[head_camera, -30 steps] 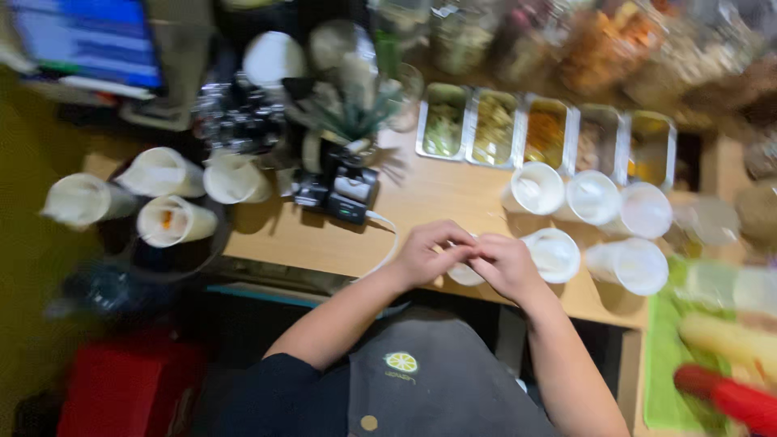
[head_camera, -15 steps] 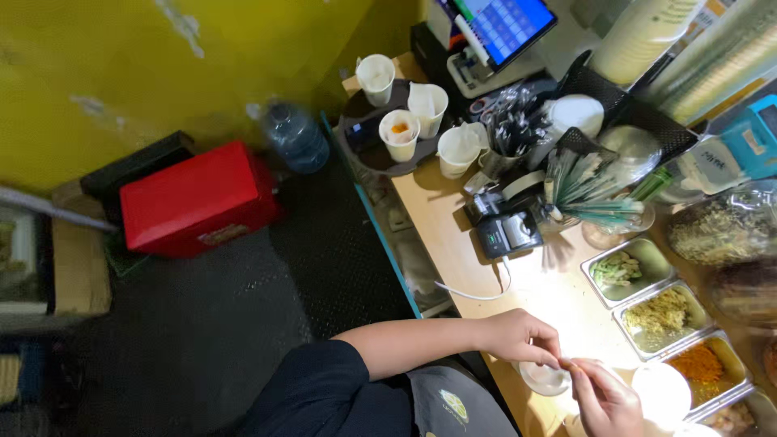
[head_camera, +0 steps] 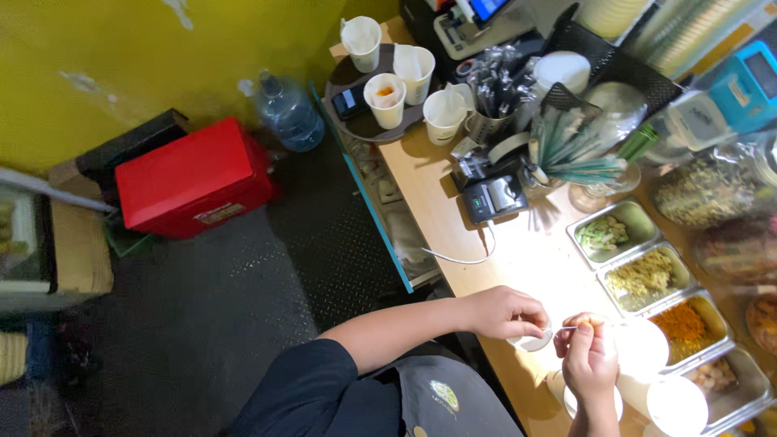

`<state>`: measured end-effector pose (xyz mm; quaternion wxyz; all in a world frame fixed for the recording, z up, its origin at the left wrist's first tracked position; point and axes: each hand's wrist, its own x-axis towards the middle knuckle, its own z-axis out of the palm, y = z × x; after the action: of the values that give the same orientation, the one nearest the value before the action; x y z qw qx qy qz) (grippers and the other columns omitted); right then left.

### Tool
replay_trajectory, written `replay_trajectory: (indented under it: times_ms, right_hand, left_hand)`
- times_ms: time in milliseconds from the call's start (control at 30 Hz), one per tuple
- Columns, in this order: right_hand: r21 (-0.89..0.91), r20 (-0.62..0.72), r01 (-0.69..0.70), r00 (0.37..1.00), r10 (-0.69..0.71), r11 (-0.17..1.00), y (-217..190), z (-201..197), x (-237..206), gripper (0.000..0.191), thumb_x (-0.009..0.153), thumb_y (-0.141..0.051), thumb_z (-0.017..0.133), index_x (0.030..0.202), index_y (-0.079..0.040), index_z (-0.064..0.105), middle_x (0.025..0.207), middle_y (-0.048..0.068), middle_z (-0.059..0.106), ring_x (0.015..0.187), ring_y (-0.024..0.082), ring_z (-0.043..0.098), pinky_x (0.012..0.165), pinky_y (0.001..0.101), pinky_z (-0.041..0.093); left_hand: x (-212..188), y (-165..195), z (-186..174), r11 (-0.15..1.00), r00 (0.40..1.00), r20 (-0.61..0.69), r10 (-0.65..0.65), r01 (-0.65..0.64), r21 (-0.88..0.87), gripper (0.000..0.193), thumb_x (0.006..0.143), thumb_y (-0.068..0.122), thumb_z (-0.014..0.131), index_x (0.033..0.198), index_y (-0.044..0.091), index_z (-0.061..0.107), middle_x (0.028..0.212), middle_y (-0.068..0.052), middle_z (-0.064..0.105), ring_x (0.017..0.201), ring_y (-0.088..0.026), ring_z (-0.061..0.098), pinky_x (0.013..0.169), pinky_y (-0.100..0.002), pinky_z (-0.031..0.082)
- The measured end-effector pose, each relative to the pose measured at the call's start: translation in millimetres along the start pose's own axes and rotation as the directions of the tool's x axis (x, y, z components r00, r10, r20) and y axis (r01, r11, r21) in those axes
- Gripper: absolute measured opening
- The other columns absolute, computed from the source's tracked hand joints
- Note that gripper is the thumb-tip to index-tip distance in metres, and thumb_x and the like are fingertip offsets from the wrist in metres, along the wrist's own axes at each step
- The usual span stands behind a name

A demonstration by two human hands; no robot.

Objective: The person scoops dried ingredients from metal containers into small paper tea bags placed inside paper cups. They then fold and seal each bag by hand, repeating the process for multiple cups.

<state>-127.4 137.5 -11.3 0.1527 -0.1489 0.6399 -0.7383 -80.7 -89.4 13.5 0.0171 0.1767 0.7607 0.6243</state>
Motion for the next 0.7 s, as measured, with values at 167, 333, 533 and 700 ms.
replay_trajectory:
  times_ms: [167,333,533,700]
  right_hand:
    - [0.102,-0.004,0.008,1.0,-0.007,0.995,-13,2,-9,0.015,0.11,-0.015,0.036,0.11,-0.006,0.048,0.104,0.008,0.057,0.068,0.012,0.053,0.062,0.0258,0.045]
    - [0.063,-0.028,-0.108,0.994,0.11,0.992,-29,8,-27,0.027,0.112,-0.023,0.037,0.098,-0.005,0.05,0.077,0.009,0.058,0.058,0.013,0.05,0.054,0.0284,0.042]
    - [0.413,-0.301,-0.014,0.942,0.151,0.911,-47,29,-59,0.008,0.109,-0.012,0.051,0.103,-0.006,0.051,0.076,0.0,0.045,0.062,0.009,0.041,0.055,0.0257,0.037]
    - [0.368,-0.552,-0.054,0.79,0.265,0.928,-54,39,-63,0.007,0.103,-0.009,0.057,0.105,-0.002,0.057,0.079,0.006,0.06,0.059,0.011,0.049,0.051,0.0248,0.041]
  left_hand:
    - [5,3,1,1.0,0.998,0.055,0.013,-0.014,0.011,0.019,0.093,0.025,0.074,0.102,0.009,0.07,0.094,-0.005,0.072,0.082,-0.016,0.07,0.075,-0.029,0.057]
    - [11,-9,6,0.991,0.975,0.18,0.132,-0.135,0.006,0.011,0.093,0.017,0.072,0.099,0.008,0.07,0.096,-0.007,0.073,0.087,-0.02,0.071,0.08,-0.032,0.057]
    - [9,-8,17,0.974,0.936,0.338,-0.1,0.161,-0.158,0.01,0.092,0.014,0.074,0.097,0.006,0.07,0.086,-0.008,0.071,0.075,-0.018,0.066,0.069,-0.031,0.056]
    - [3,15,15,1.0,0.887,0.461,0.026,-0.028,-0.004,0.01,0.09,0.015,0.077,0.092,0.007,0.071,0.084,-0.007,0.071,0.071,-0.017,0.067,0.065,-0.03,0.054]
